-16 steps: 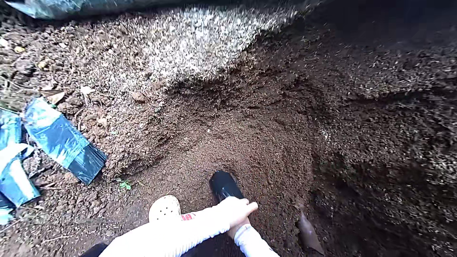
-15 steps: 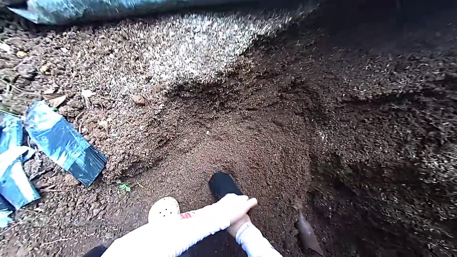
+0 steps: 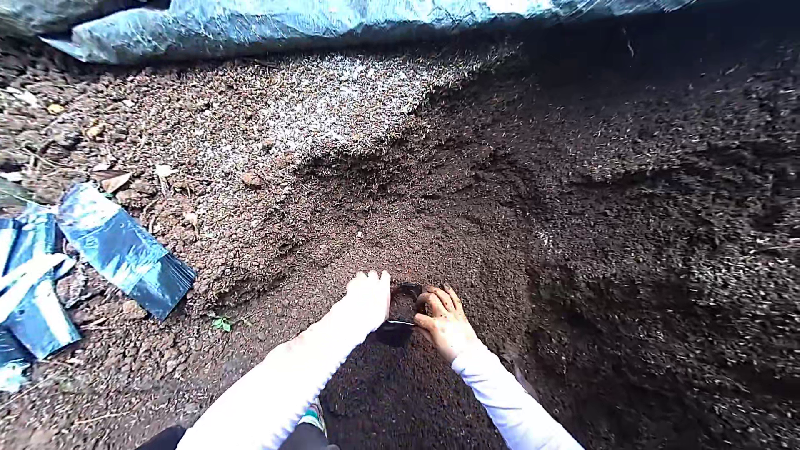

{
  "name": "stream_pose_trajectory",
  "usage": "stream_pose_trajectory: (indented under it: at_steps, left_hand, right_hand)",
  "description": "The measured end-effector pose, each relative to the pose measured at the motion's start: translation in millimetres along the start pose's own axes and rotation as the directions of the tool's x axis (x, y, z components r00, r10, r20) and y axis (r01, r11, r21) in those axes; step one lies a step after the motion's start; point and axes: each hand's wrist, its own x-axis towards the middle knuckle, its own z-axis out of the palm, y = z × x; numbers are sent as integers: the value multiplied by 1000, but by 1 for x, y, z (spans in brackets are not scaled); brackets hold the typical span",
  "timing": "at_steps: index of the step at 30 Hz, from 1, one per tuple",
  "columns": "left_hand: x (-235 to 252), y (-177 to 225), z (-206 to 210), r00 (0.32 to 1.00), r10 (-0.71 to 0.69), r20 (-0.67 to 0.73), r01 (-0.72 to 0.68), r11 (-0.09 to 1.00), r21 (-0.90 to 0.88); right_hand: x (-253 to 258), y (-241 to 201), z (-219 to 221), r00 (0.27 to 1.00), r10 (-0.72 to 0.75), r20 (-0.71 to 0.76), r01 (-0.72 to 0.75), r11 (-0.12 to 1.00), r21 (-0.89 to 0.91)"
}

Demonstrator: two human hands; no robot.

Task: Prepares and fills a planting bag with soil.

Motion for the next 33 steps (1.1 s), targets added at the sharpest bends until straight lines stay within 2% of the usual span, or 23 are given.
stream_pose_trajectory:
  at_steps: [2, 3, 4, 5, 6, 7, 8, 10, 12, 14, 16, 18, 20, 22, 23, 25, 27, 31, 33]
  left_hand:
    - [14, 4, 3, 993, 80, -83, -79, 997, 17]
    - [24, 8, 6, 972, 191, -139, -185, 981, 53]
    - [38, 12, 12, 916, 351, -194, -332, 935, 123]
    - [54, 15, 19, 818, 532, -220, -491, 844, 218]
    - [67, 17, 22, 691, 696, -194, -629, 712, 312]
    - [75, 20, 20, 592, 798, -112, -712, 583, 391]
    - [77, 23, 16, 541, 840, -24, -750, 496, 437]
    - [65, 23, 9, 547, 834, 66, -769, 470, 434]
    - [50, 15, 12, 583, 811, 45, -758, 524, 389]
    - [36, 7, 23, 605, 796, -9, -746, 570, 344]
    - [24, 5, 31, 663, 748, -21, -716, 642, 274]
    - [13, 7, 38, 717, 696, -21, -678, 704, 211]
    - [4, 10, 47, 731, 682, -28, -670, 724, 164]
    - [-5, 11, 64, 690, 721, -70, -707, 691, 150]
    - [-8, 11, 75, 644, 756, -114, -740, 654, 154]
    - [-12, 9, 100, 544, 817, -189, -802, 573, 169]
    - [-16, 9, 121, 486, 855, -183, -846, 513, 147]
    - [-17, 7, 146, 428, 896, -121, -900, 434, 30]
    - [-14, 4, 152, 406, 908, -107, -913, 409, 5]
  right_hand:
    - [-5, 0, 7, 992, -74, -105, 72, 997, -17]
    - [-6, 1, 10, 983, -106, -150, 102, 994, -32]
    - [-7, 0, 12, 973, -134, -187, 127, 991, -50]
    - [-9, -1, 12, 967, -145, -208, 135, 989, -64]
    - [-11, -3, 11, 965, -143, -221, 131, 989, -65]
    - [-15, -4, 11, 963, -133, -235, 120, 990, -67]
    - [-20, -4, 10, 959, -119, -258, 105, 992, -66]
    - [-35, -2, 8, 955, -63, -290, 48, 997, -57]
    - [-53, -7, 7, 948, 17, -316, -18, 1000, 0]
    - [-70, -19, 11, 908, 67, -413, -41, 997, 72]
    - [-79, -43, 11, 880, 140, -453, -27, 969, 245]
    - [-81, -74, 7, 914, 256, -316, -94, 890, 447]
    - [-75, -98, 3, 926, 378, 2, -324, 790, 521]
    - [-64, -107, 3, 824, 455, 338, -564, 718, 407]
    - [-61, -109, 9, 775, 478, 412, -617, 713, 333]
    - [-63, -112, 27, 745, 480, 464, -627, 741, 240]
    - [-67, -115, 43, 727, 428, 537, -591, 788, 172]
    - [-60, -118, 50, 633, 353, 689, -584, 802, 127]
    - [-38, -126, 24, 536, 356, 765, -613, 788, 63]
